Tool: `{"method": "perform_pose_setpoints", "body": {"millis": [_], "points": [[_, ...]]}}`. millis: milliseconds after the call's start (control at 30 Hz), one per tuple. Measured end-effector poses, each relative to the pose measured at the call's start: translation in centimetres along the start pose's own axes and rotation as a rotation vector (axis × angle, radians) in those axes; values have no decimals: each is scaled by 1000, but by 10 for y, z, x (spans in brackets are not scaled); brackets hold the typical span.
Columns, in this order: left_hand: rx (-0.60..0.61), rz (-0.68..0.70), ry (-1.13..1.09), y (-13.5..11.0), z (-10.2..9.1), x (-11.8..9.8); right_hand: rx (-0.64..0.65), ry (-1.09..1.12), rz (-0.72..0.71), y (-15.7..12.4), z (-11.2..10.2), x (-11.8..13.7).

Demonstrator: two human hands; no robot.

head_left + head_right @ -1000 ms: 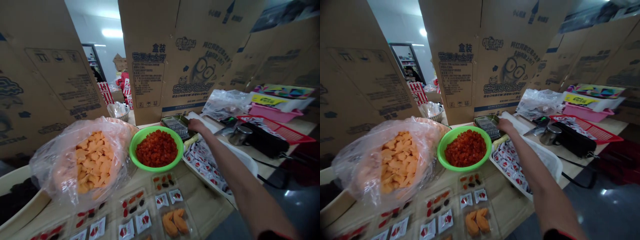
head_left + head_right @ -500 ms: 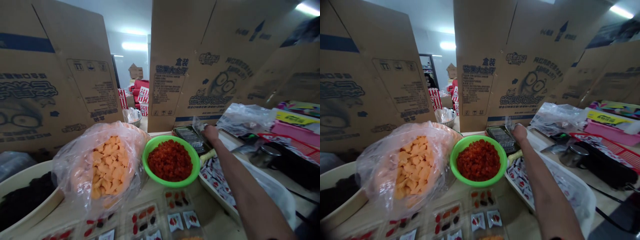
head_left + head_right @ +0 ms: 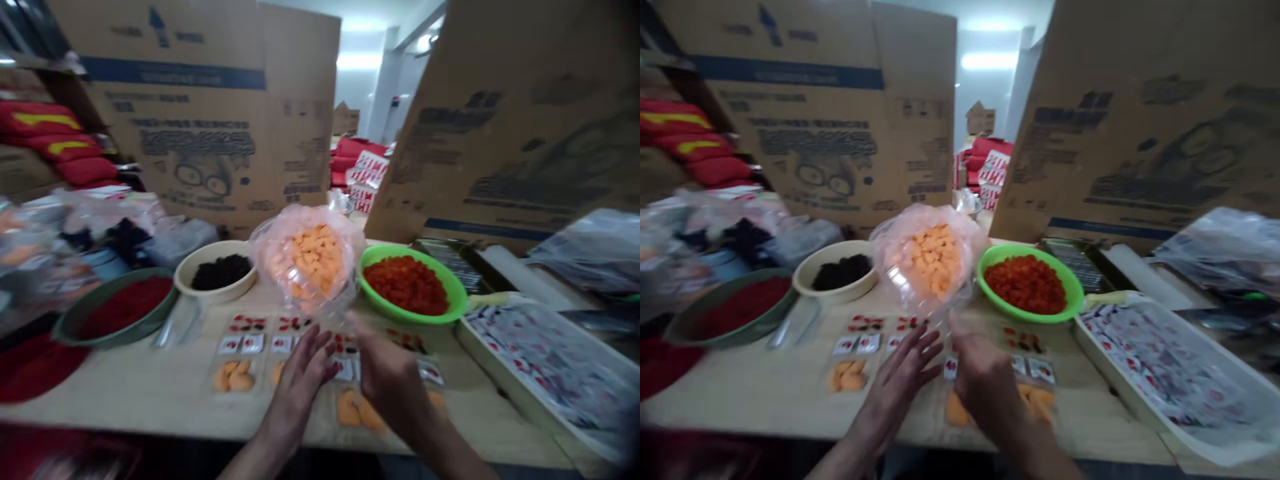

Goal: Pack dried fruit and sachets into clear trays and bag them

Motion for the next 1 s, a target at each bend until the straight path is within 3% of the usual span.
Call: {"method": "perform_pose_setpoints", "body": {"millis": [100,167,333,433,600,767,1000], "points": [[-191,-30,-132,9,-15,6,246,-11,-30,-47,61,43],[-247,-34,-91,5,-36,6,304,-38,39,-62,85,51],[-28,7,58,-25,-70,-7,447,81,164,-65,121,53],[25,-17,43,-33,-83,-11,539,290,234,-62,133,54],[-59,-110,-300,-29,-96,-6,475,753,358,-67,139,68],[-207,-186,-394,-31,-102,7,431,865,556,-88,149,76],[-250,-172,-362,-33,-106,9,429,961,657,-96,155,75]]}}
Point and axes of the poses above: each hand's wrist, its own y-axis towards the middle knuckle, its own z-axis out of the palm, x = y × z, the point moved 5 cm from there along y, towards the middle knuckle, and after that the axes turned 13 degrees about -x, right-handed, at the moved point
